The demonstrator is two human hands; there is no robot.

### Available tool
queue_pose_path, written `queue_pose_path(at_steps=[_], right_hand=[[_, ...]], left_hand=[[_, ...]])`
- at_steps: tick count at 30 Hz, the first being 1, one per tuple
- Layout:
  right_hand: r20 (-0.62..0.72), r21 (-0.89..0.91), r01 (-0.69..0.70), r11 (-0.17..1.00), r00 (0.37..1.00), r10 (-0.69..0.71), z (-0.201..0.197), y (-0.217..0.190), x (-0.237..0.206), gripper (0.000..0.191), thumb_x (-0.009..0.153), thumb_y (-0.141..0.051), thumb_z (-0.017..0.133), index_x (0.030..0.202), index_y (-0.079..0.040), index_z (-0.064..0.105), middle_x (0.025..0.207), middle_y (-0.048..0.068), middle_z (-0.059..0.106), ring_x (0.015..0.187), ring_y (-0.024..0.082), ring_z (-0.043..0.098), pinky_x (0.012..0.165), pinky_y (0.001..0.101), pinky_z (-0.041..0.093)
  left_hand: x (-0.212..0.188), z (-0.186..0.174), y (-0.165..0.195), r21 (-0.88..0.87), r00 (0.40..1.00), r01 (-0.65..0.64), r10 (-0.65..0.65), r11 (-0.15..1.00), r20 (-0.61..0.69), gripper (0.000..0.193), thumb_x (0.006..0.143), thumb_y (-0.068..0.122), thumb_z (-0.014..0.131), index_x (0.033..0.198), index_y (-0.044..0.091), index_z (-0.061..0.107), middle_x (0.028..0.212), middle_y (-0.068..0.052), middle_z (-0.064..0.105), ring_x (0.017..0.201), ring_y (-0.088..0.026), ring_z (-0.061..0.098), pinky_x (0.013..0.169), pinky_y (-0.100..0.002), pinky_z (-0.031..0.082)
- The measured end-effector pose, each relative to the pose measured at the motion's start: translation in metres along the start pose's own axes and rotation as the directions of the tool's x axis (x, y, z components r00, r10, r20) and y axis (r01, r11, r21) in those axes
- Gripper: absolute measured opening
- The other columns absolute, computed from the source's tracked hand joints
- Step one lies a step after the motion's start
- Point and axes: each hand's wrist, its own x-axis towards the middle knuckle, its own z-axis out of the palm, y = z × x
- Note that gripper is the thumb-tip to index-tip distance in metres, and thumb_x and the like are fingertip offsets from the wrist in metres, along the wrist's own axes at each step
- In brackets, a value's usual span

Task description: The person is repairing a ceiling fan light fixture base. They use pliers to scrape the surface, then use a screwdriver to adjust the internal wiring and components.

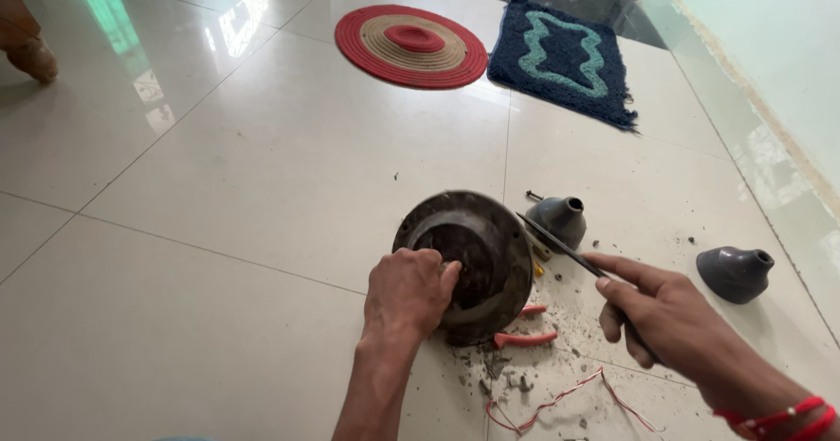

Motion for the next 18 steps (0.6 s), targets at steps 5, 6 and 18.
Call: queue_pose_path(at_steps=[5, 6, 18], right_hand=[[0.037, -0.158, -0.058, 0.986, 0.997, 0.064, 0.007, -0.01, 0.009, 0.036, 0.105, -0.026, 0.057, 0.139, -0.015, 0.064, 0.073, 0.011, 0.069, 0.05, 0.016, 0.048, 0.047, 0.032, 0.042], [0.039, -0.187, -0.054, 0.981, 0.997, 0.062, 0.009, -0.014, 0.01, 0.034, 0.104, -0.026, 0.058, 0.135, -0.013, 0.065, 0.076, 0.011, 0.071, 0.053, 0.016, 0.049, 0.05, 0.0318, 0.043], [-0.041, -0.284, 0.246, 0.927, 0.963, -0.268, 0.004, -0.055, 0.035, 0.029, 0.09, -0.02, 0.077, 0.117, -0.008, 0.082, 0.09, 0.02, 0.081, 0.067, 0.02, 0.062, 0.058, 0.0323, 0.051]], left_hand=[[0.001, 0.012, 0.005, 0.098, 1.0, -0.03, 0.03, 0.995, -0.002, 0.041, 0.093, 0.047, 0.069, 0.078, 0.009, 0.075, 0.076, -0.01, 0.073, 0.072, -0.023, 0.074, 0.073, -0.038, 0.063], [0.001, 0.014, 0.005, 0.098, 1.0, -0.022, 0.022, 0.995, 0.003, 0.041, 0.093, 0.048, 0.069, 0.079, 0.01, 0.075, 0.077, -0.008, 0.073, 0.071, -0.021, 0.075, 0.072, -0.037, 0.064], [-0.001, -0.002, 0.009, 0.296, 0.976, -0.057, -0.009, 0.954, 0.218, 0.043, 0.097, 0.054, 0.063, 0.096, 0.012, 0.072, 0.079, -0.006, 0.071, 0.075, -0.019, 0.072, 0.076, -0.036, 0.062]])
